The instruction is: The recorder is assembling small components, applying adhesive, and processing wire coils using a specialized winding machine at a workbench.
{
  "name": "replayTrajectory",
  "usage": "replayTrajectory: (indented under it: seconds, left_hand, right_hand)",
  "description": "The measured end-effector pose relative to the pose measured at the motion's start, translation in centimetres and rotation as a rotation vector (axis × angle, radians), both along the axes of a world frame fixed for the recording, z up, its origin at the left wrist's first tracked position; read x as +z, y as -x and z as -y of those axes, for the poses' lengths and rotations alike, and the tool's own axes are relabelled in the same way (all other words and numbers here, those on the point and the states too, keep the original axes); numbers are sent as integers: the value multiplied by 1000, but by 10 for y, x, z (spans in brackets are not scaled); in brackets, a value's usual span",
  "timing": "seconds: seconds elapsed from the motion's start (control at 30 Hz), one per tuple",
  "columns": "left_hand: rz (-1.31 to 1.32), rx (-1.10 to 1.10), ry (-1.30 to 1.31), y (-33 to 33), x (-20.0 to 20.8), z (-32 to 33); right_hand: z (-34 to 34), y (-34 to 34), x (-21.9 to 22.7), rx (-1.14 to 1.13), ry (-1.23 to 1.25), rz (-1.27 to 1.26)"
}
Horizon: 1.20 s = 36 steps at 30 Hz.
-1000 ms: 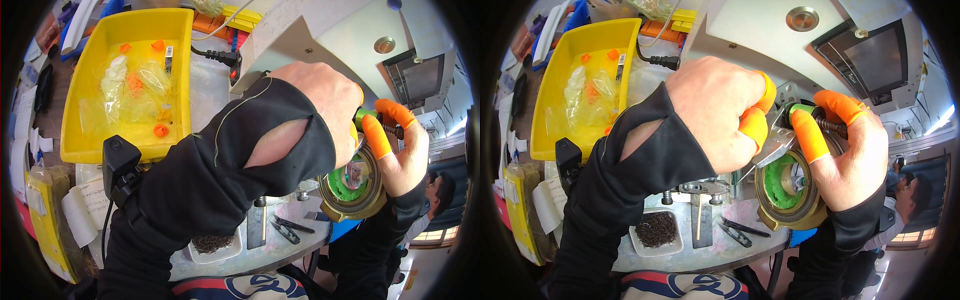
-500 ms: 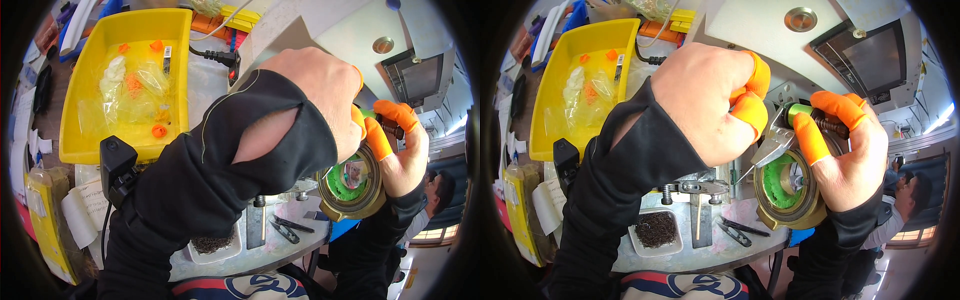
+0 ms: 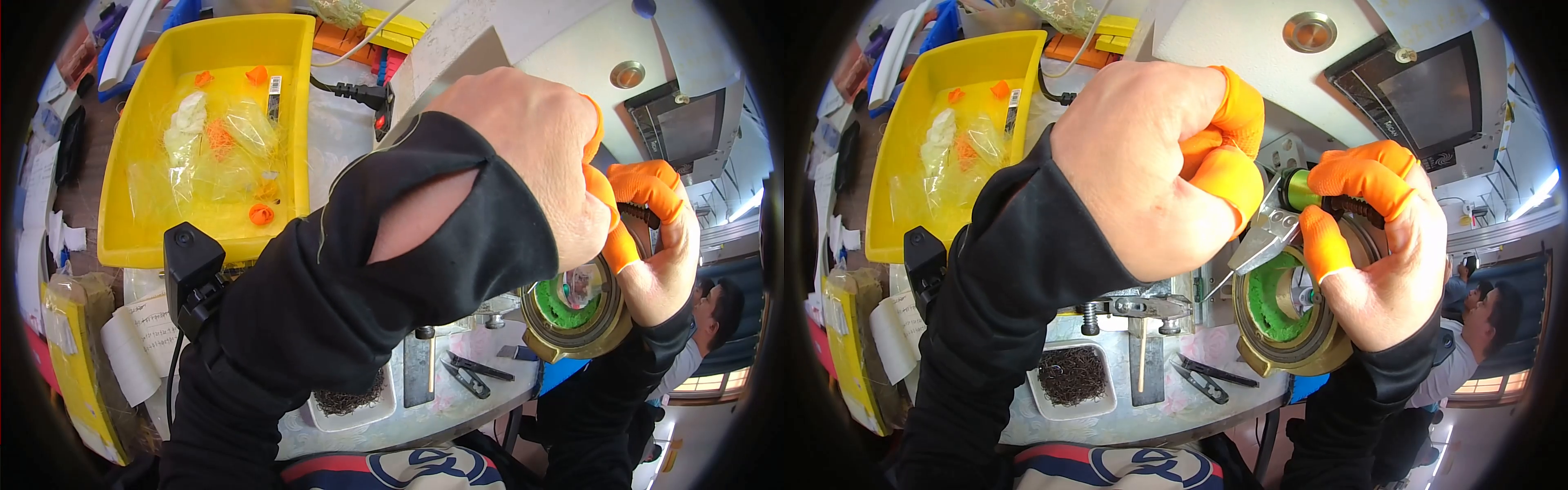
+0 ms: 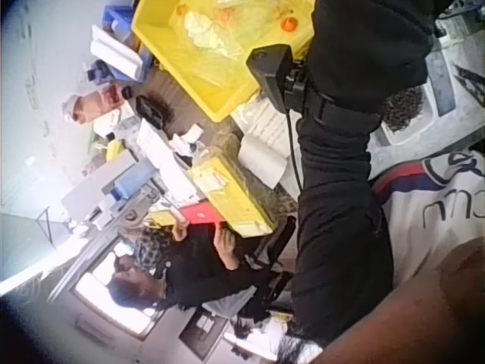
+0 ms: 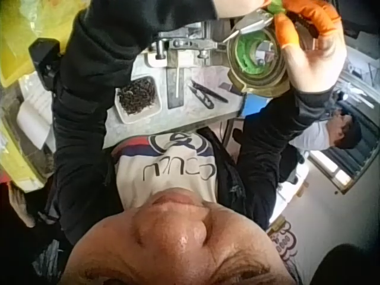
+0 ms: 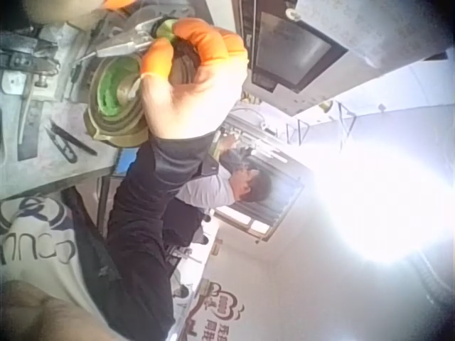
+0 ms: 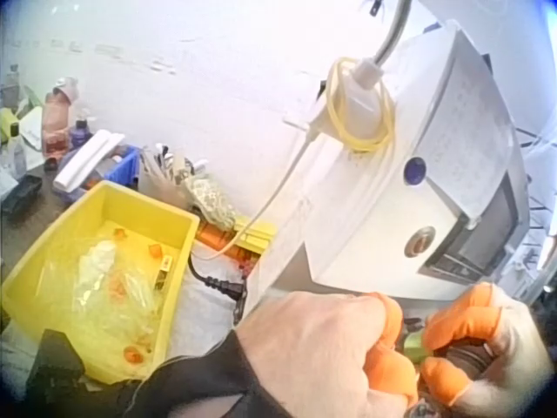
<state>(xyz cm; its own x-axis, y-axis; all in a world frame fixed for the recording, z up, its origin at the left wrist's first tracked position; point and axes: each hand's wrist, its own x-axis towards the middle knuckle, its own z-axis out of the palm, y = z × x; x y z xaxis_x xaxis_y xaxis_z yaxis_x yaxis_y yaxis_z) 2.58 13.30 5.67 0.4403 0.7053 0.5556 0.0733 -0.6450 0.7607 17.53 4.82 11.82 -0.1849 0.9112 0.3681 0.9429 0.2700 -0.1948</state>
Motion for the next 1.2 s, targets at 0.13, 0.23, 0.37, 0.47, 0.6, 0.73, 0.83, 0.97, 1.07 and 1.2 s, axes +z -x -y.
replayTrajectory:
  seconds: [0.13,0.23,0.37,0.47,0.6,0.73,0.83,0.97,1.07,1.2]
  left_hand:
    - [14,-112,150,5,3,1]
    - [34,-214,279,4,6,-1]
    - [124,-240,208,3,0,4]
    - [122,-392,368,2,-2,0]
    - [221,-509,509,-7,-10,-7]
    - [370,-638,620,-12,-14,-12]
    - [409,-685,604,-13,-16,-16]
    - [486,-697,718,-14,-14,-13]
    - [600,-706,933,-8,-8,-7]
    - [545,-668,372,-18,-25,-22]
  right_hand:
    - [0,-3,4,68,36,68]
    - [4,5,-3,-35,-29,12]
    - [2,10,-3,-139,-187,241]
    - [2,9,0,-239,-100,365]
    - [0,4,-2,-211,-90,224]
    - [-1,-3,-4,-85,-123,159]
    - [-1,-3,-5,-51,-116,89]
    - [-1,-4,-4,-58,-63,-11]
    - [-1,-4,-4,-17,-68,-21]
    - [-1,-3,-3,-14,-62,17]
